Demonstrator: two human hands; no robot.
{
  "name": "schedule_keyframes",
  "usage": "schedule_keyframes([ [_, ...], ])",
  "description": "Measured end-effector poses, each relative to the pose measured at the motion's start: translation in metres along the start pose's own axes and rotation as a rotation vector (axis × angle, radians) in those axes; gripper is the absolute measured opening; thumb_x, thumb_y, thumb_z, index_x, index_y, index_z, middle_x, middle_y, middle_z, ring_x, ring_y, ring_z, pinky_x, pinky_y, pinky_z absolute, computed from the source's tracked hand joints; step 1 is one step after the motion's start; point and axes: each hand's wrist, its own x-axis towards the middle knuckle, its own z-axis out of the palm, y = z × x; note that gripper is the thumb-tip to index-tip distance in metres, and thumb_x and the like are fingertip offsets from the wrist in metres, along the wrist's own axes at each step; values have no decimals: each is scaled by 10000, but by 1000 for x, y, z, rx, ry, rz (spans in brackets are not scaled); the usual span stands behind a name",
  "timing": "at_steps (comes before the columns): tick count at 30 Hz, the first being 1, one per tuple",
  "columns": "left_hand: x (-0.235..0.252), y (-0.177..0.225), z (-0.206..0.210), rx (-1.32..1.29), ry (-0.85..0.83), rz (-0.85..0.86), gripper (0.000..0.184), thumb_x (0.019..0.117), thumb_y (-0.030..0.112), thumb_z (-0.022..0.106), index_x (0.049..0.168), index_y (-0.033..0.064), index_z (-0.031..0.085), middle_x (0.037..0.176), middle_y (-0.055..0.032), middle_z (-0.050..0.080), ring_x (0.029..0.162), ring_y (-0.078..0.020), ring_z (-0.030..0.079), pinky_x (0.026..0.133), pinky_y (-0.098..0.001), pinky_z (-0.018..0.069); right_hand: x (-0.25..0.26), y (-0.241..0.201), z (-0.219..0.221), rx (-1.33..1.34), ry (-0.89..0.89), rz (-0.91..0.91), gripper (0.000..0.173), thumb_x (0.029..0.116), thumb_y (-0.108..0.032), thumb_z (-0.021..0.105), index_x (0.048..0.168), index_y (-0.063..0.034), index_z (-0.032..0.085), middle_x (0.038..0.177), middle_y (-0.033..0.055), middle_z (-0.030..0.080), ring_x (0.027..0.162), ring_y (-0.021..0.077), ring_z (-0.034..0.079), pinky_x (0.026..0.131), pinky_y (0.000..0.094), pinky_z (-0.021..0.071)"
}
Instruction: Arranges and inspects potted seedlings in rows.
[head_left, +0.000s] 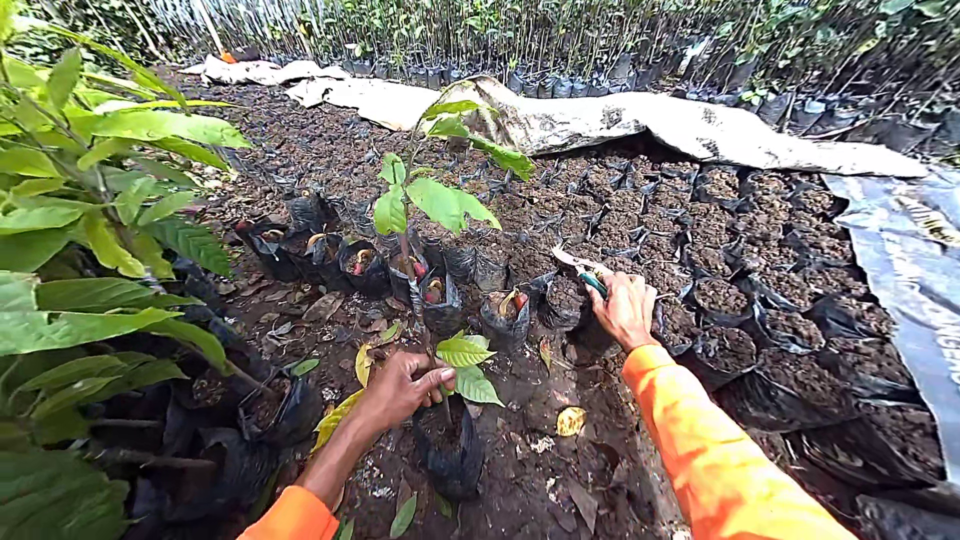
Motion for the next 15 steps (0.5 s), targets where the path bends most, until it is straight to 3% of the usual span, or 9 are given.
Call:
schedule_keyframes([
  [3, 1, 5, 12, -34, 24, 26, 207, 1042, 164, 587, 1039, 9, 724, 886, 18, 753, 716, -27, 696, 715, -217, 596, -4, 5, -6, 3, 48, -59, 344, 1019, -266, 603, 1204, 4, 709, 1311, 266, 641, 1366, 509, 463, 1146, 755, 174],
  [4, -1, 6, 16, -43, 46, 37, 210, 1042, 162, 585, 1032, -5, 712, 882, 9, 738, 716, -25, 682, 717, -220, 588, -14, 0, -8, 41, 103, -124, 351, 1020, -258, 589, 1193, 22, 709, 1313, 285, 636, 1361, 532, 464, 1143, 780, 160],
  [5, -6, 6, 20, -52, 65, 36, 217, 1042, 163, 585, 1029, -20, 702, 876, -1, 728, 715, -24, 669, 719, -220, 579, -31, -12, -9, 92, 131, -195, 366, 1027, -262, 562, 1192, 33, 702, 1306, 298, 634, 1333, 541, 488, 1133, 773, 193],
  [7, -12, 6, 23, -61, 79, 17, 228, 1042, 157, 591, 1032, -46, 695, 871, -23, 723, 716, -23, 657, 724, -217, 567, -82, -42, -11, 244, 44, -333, 377, 1037, -260, 525, 1195, 37, 695, 1230, 304, 660, 1198, 516, 597, 1043, 707, 381],
  [8, -12, 7, 24, -55, 74, 15, 226, 1041, 153, 595, 1037, -49, 696, 875, -27, 722, 721, -21, 656, 728, -210, 565, -108, -54, -10, 346, -69, -401, 365, 1032, -249, 544, 1185, 44, 698, 1176, 293, 680, 1117, 485, 646, 971, 668, 467],
  [10, -13, 7, 28, -35, 53, 12, 217, 1038, 158, 605, 1034, -39, 697, 886, -26, 725, 734, -18, 661, 739, -204, 566, -158, -70, 6, 531, -372, -464, 395, 990, -275, 620, 1244, 22, 679, 1192, 235, 689, 1079, 381, 686, 943, 558, 550],
  [11, -14, 6, 30, -22, 40, 10, 216, 1037, 163, 608, 1031, -33, 699, 884, -25, 728, 733, -17, 664, 740, -204, 569, -180, -77, 19, 599, -499, -456, 505, 950, -325, 679, 1325, 10, 634, 1255, 221, 665, 1120, 357, 670, 969, 531, 544],
  [13, -17, 3, 33, 1, 18, 11, 230, 1042, 174, 601, 1044, -32, 702, 884, -29, 727, 727, -22, 662, 741, -212, 566, -216, -91, 42, 664, -641, -405, 888, 823, -458, 807, 1510, -20, 455, 1432, 196, 571, 1273, 328, 594, 1069, 505, 489],
  [15, -21, 2, 34, 8, 5, 11, 246, 1050, 189, 591, 1052, -34, 696, 883, -33, 726, 726, -24, 661, 737, -213, 563, -242, -103, 61, 723, -625, -326, 1162, 708, -481, 894, 1586, -4, 300, 1519, 217, 492, 1355, 333, 541, 1121, 492, 455],
])
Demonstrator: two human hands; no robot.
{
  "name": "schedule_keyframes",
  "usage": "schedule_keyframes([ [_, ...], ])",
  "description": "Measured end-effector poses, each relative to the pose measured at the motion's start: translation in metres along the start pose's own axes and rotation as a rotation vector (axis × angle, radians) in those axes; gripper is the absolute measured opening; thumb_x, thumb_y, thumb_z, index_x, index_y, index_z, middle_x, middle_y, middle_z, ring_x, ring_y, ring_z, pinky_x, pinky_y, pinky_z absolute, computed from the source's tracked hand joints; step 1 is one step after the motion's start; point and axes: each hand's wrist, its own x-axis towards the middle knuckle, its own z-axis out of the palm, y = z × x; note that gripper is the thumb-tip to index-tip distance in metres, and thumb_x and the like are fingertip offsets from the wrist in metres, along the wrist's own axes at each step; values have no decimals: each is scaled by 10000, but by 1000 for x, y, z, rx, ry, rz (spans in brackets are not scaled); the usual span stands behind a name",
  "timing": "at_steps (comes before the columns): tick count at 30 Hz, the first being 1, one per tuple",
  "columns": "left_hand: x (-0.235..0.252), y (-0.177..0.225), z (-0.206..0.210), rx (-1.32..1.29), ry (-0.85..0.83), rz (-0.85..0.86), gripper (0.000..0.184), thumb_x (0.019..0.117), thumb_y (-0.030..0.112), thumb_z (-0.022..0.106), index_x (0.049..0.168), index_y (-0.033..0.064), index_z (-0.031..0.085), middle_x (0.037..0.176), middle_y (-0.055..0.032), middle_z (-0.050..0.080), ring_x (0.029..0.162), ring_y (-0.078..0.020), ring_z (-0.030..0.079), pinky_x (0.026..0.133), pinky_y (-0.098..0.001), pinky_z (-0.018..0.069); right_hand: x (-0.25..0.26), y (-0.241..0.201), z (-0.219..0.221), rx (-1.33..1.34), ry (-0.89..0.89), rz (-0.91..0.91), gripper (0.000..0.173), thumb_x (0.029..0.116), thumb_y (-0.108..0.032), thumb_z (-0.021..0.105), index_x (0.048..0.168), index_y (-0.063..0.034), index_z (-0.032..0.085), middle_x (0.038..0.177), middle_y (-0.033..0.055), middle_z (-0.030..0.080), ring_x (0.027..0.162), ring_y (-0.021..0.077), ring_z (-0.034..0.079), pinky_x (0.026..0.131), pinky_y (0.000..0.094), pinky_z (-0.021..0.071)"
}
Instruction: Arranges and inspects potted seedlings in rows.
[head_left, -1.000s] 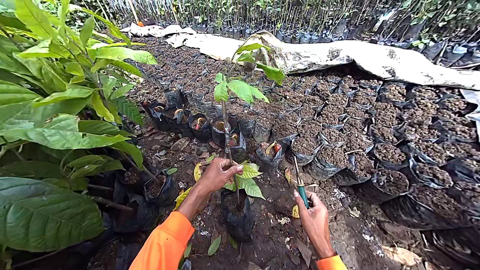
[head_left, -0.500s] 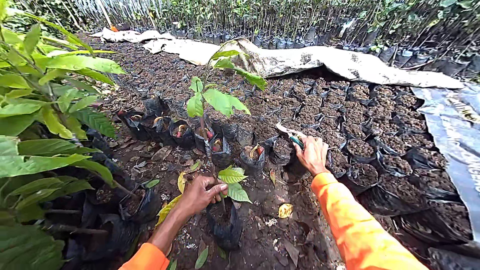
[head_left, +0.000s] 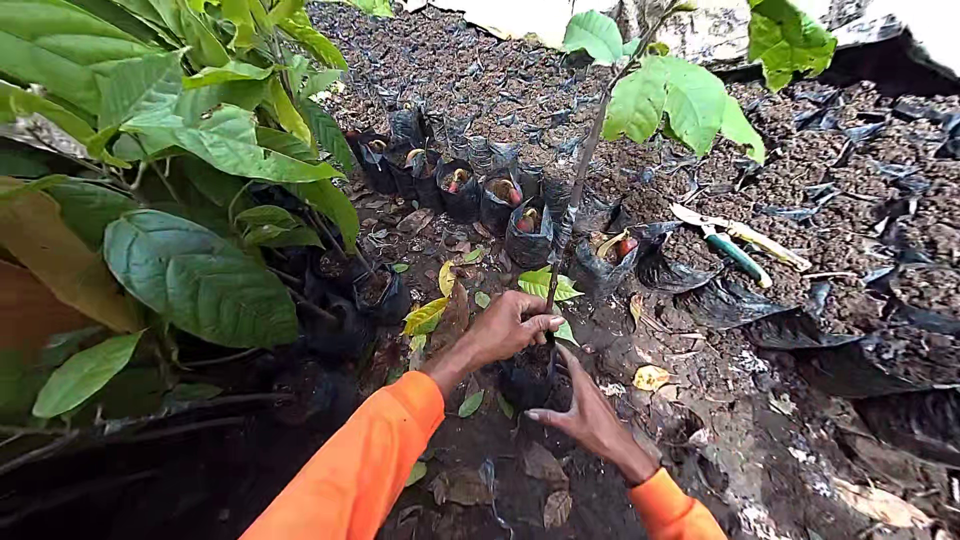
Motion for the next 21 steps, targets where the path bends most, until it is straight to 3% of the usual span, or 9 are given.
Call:
schedule_keyframes([
  [3, -4, 0, 1, 57, -8, 6, 247, 1046, 200, 599, 1108, -18, 695, 929, -60, 718, 757, -49, 659, 761, -231, 558, 1, 2, 25, 25, 127, 61, 1252, 657, -449, 924, 1597, 19, 242, 1544, 263, 442, 1401, 380, 482, 1153, 515, 410],
  [5, -8, -2, -1, 215, -43, 17, 277, 1038, 204, 608, 1219, 7, 682, 1061, -116, 720, 846, -132, 677, 840, -306, 553, 7, 3, 29, -3, 141, 89, 1312, 626, -466, 936, 1609, 8, 207, 1569, 258, 413, 1433, 381, 451, 1176, 520, 383],
  [7, -13, -7, -2, 419, -121, 8, 331, 1034, 168, 599, 1323, 11, 634, 1235, -180, 686, 1036, -264, 686, 973, -434, 525, 12, 4, 30, -17, 127, 98, 1360, 604, -466, 949, 1620, -4, 171, 1579, 245, 406, 1437, 361, 452, 1180, 506, 380],
  [9, -18, -15, -3, 658, -256, -26, 414, 994, 48, 571, 1407, 23, 577, 1398, -197, 607, 1258, -356, 610, 1064, -540, 468, 15, 6, 31, -26, 112, 87, 1365, 603, -470, 946, 1616, 7, 164, 1577, 238, 412, 1432, 334, 464, 1181, 475, 388],
  [11, -22, -24, 0, 875, -386, -47, 550, 896, -43, 641, 1431, 53, 561, 1472, -187, 551, 1304, -404, 564, 1011, -580, 479, 16, 8, 32, -36, 121, 78, 1340, 611, -479, 938, 1604, 22, 191, 1557, 243, 438, 1416, 330, 486, 1171, 469, 400],
  [13, -25, -35, 3, 956, -432, -35, 558, 874, -55, 682, 1410, 56, 572, 1412, -216, 564, 1268, -434, 563, 959, -576, 502, 15, 6, 32, -42, 132, 99, 1317, 608, -470, 939, 1595, 28, 222, 1524, 246, 479, 1379, 343, 524, 1145, 486, 424],
  [16, -32, -44, -4, 898, -368, 62, 235, 965, -56, 563, 1171, -44, 676, 1217, -254, 637, 1184, -426, 610, 974, -537, 502, 13, 3, 31, -32, 147, 111, 1285, 604, -449, 948, 1581, 32, 265, 1493, 248, 512, 1349, 348, 550, 1127, 493, 437],
  [17, -34, -44, -8, 876, -350, 92, 205, 988, -39, 538, 1123, -56, 691, 1181, -254, 653, 1168, -417, 622, 980, -525, 500, 14, 2, 31, -26, 151, 110, 1278, 604, -443, 949, 1579, 31, 273, 1491, 245, 515, 1345, 347, 553, 1125, 494, 439],
  [21, -48, -46, -21, 775, -225, 195, 203, 1023, 55, 552, 1071, -57, 714, 1161, -237, 690, 1163, -387, 648, 1010, -488, 504, 15, 8, 32, -6, 139, 89, 1302, 608, -444, 946, 1583, 47, 238, 1541, 255, 452, 1405, 334, 494, 1165, 457, 400],
])
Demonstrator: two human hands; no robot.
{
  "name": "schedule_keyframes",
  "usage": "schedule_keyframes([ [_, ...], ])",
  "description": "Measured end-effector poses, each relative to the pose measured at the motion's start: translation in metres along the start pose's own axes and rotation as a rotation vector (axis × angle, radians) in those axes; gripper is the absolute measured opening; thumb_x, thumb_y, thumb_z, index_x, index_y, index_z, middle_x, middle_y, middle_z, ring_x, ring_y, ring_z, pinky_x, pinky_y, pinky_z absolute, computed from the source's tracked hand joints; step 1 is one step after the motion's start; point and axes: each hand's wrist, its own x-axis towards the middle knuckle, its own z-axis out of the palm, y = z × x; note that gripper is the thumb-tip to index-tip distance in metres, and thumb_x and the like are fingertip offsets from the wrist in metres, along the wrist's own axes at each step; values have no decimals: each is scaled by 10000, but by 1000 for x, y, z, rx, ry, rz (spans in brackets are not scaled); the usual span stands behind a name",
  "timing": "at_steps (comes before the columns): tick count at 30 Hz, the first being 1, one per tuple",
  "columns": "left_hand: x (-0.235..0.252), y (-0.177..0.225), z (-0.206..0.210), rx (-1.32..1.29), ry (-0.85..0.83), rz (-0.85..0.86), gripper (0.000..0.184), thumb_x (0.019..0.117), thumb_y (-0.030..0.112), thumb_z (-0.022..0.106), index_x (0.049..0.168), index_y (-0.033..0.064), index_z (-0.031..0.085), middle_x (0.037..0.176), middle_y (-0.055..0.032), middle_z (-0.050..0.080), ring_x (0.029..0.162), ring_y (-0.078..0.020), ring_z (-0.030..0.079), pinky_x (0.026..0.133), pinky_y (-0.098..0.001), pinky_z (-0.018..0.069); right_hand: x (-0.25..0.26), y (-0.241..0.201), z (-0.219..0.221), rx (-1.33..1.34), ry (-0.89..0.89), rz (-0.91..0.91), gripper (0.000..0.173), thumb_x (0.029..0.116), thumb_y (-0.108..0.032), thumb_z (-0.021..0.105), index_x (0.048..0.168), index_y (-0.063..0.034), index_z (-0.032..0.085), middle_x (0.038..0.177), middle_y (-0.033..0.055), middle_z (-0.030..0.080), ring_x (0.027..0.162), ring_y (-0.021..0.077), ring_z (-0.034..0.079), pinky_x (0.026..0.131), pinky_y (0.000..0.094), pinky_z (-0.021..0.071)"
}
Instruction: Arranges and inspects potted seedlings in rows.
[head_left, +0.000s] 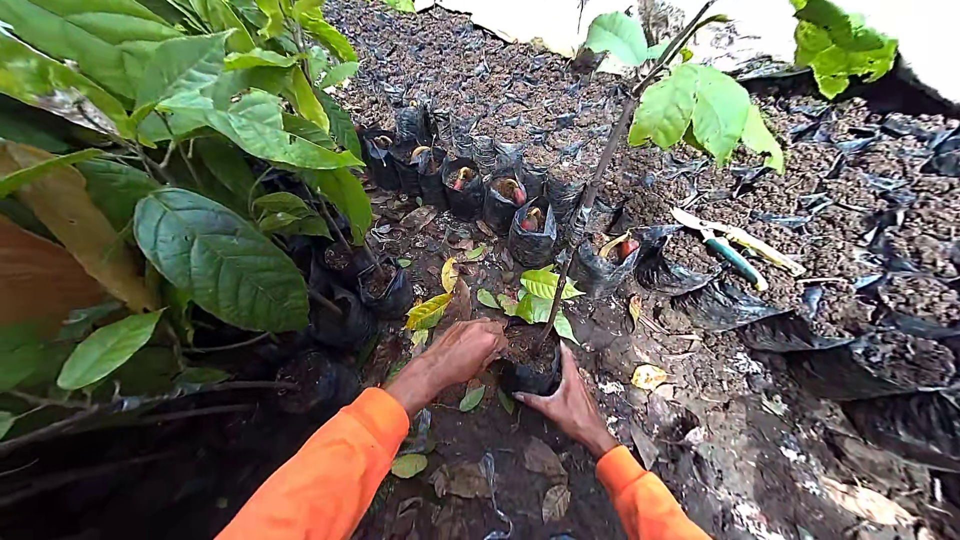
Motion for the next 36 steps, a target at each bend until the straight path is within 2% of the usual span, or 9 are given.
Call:
schedule_keyframes([
  [4, -34, 15, 9, -132, 262, -64, 205, 1013, 156, 614, 1081, 10, 741, 1146, -170, 715, 1114, -296, 685, 986, -427, 545, 11, 11, -6, 24, -58, -45, 1415, 536, -511, 942, 1589, 57, 187, 1581, 278, 369, 1462, 331, 406, 1203, 424, 347],
  [11, -127, 43, 73, -430, 296, -303, 202, 1008, 141, 629, 1075, -6, 751, 1017, -169, 743, 964, -273, 725, 914, -433, 570, 17, -4, -2, 1, -9, -48, 1386, 512, -531, 914, 1569, 71, 250, 1487, 325, 471, 1374, 428, 496, 1146, 548, 388],
  [15, -171, 42, 89, -597, 616, -638, 197, 992, 136, 627, 1068, 1, 750, 981, -101, 756, 867, -129, 716, 841, -303, 583, 8, -31, 8, 74, 59, -113, 1370, 511, -576, 892, 1534, 107, 289, 1460, 310, 506, 1350, 356, 532, 1135, 471, 417],
  [19, -197, 29, 90, -534, 1158, -1040, 163, 952, 122, 670, 997, -30, 705, 760, -54, 707, 623, -98, 668, 615, -279, 580, 8, -85, 29, 195, 98, -227, 1334, 516, -589, 904, 1508, 98, 336, 1437, 248, 547, 1328, 220, 556, 1117, 347, 448],
  [22, -211, 6, 83, -454, 1488, -1177, 390, 913, 108, 750, 1171, -55, 508, 742, -49, 641, 540, -76, 588, 519, -254, 522, 13, -130, 51, 252, 93, -330, 1277, 545, -559, 920, 1493, 95, 369, 1401, 223, 587, 1283, 187, 594, 1080, 336, 487],
  [25, -226, -17, 74, -394, 1458, -1214, 579, 949, 152, 717, 1402, -67, 431, 801, -78, 640, 572, -93, 567, 540, -278, 506, 19, -162, 83, 267, 61, -400, 1237, 570, -573, 913, 1483, 87, 403, 1362, 219, 620, 1237, 233, 634, 1043, 406, 526],
  [29, -242, -32, 63, -288, 1277, -1256, 254, 1049, 130, 542, 1144, -65, 675, 836, -133, 694, 613, -174, 621, 616, -374, 548, 26, -171, 144, 250, -48, -409, 1217, 602, -596, 895, 1492, 74, 404, 1380, 228, 609, 1237, 305, 633, 1019, 487, 530],
  [33, -258, -30, 66, -278, 1305, -1202, 277, 1012, 89, 530, 1209, -94, 596, 863, -125, 687, 605, -145, 623, 579, -332, 550, 37, -136, 211, 171, -274, -338, 1189, 637, -415, 945, 1524, 92, 338, 1510, 279, 475, 1380, 383, 510, 1144, 503, 428],
  [36, -263, -29, 67, -392, 1118, -1087, 483, 953, 106, 597, 1396, -62, 509, 1187, -159, 675, 705, -150, 664, 636, -328, 582, 38, -132, 215, 144, -322, -313, 1139, 692, -383, 913, 1539, 95, 320, 1545, 273, 441, 1419, 364, 474, 1177, 481, 393],
])
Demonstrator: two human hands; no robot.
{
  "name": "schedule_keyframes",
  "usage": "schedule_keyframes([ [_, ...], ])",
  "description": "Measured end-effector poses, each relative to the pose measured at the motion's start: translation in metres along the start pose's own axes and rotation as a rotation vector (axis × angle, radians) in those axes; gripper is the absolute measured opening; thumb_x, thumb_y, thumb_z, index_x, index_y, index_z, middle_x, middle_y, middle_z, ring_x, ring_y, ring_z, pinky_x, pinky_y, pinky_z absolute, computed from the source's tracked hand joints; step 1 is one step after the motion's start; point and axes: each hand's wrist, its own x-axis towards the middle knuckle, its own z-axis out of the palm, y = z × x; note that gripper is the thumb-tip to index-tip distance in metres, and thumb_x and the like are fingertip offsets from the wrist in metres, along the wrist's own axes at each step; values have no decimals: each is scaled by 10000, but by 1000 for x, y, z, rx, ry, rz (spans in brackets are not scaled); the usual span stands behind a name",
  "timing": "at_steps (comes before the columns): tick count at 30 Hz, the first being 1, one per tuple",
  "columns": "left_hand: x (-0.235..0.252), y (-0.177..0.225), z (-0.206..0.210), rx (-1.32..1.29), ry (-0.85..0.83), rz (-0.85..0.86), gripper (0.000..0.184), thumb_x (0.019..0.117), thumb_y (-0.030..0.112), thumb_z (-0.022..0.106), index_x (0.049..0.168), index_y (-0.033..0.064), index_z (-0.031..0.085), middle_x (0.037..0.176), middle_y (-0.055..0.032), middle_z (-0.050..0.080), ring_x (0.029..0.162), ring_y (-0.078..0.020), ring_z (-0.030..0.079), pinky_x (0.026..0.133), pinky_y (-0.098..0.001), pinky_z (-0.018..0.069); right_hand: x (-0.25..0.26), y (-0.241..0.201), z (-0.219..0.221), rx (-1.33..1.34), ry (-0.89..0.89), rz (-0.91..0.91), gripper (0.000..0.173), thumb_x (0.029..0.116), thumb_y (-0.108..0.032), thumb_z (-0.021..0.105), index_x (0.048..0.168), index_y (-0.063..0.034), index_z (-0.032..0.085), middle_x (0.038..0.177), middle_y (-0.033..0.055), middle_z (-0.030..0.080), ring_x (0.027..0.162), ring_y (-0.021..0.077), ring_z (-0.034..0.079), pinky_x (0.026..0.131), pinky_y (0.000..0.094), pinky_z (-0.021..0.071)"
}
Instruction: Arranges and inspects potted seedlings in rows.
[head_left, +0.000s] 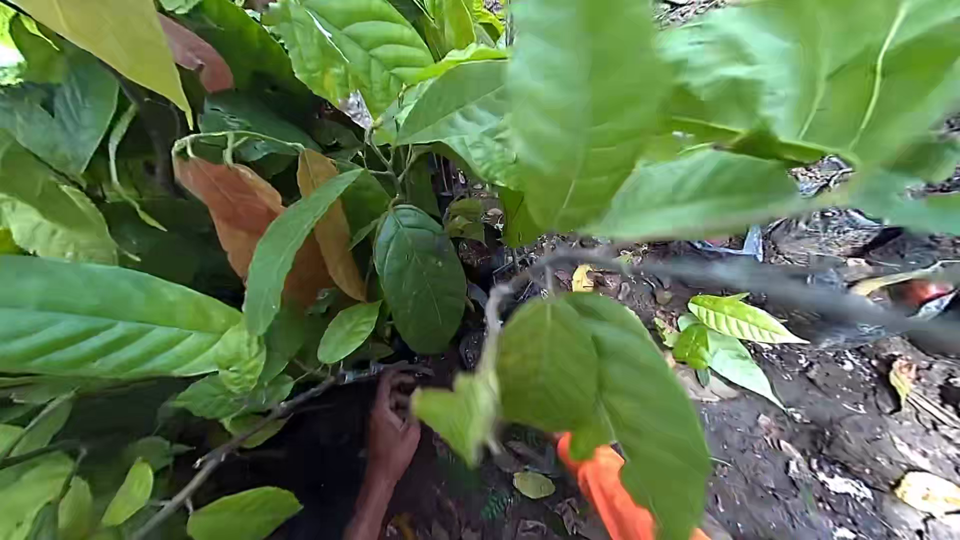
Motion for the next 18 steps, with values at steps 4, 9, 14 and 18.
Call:
schedule_keyframes([
  [4, 7, 6, 15, 35, -91, -32, 416, 989, 174, 636, 1360, -5, 580, 1246, -164, 668, 697, -145, 655, 643, -323, 577, 0, 4, 0, -2, 66, -103, 1218, 618, -448, 938, 1513, 118, 335, 1502, 285, 484, 1373, 377, 522, 1127, 481, 448],
  [9, 21, 13, 22, 81, -49, -125, 272, 1078, 115, 473, 1207, -51, 644, 922, -146, 724, 653, -188, 697, 642, -372, 610, -1, -1, -4, 36, 147, -29, 1204, 591, -480, 947, 1505, 68, 387, 1426, 250, 570, 1286, 364, 599, 1056, 529, 498],
  [14, 12, 4, 24, 145, 61, -34, 262, 1062, 84, 472, 1149, -35, 689, 1015, -155, 737, 587, -186, 643, 584, -399, 569, -17, -25, -40, 73, 312, -4, 1218, 569, -520, 937, 1484, 73, 394, 1359, 232, 615, 1225, 300, 639, 1034, 474, 524],
  [18, 9, 3, 25, 142, 106, -17, 253, 1053, 80, 488, 1116, -30, 707, 1021, -144, 744, 584, -171, 642, 569, -383, 564, -21, -45, -60, -40, 391, -148, 1201, 570, -582, 900, 1455, 86, 438, 1327, 232, 639, 1182, 300, 661, 975, 472, 551],
])
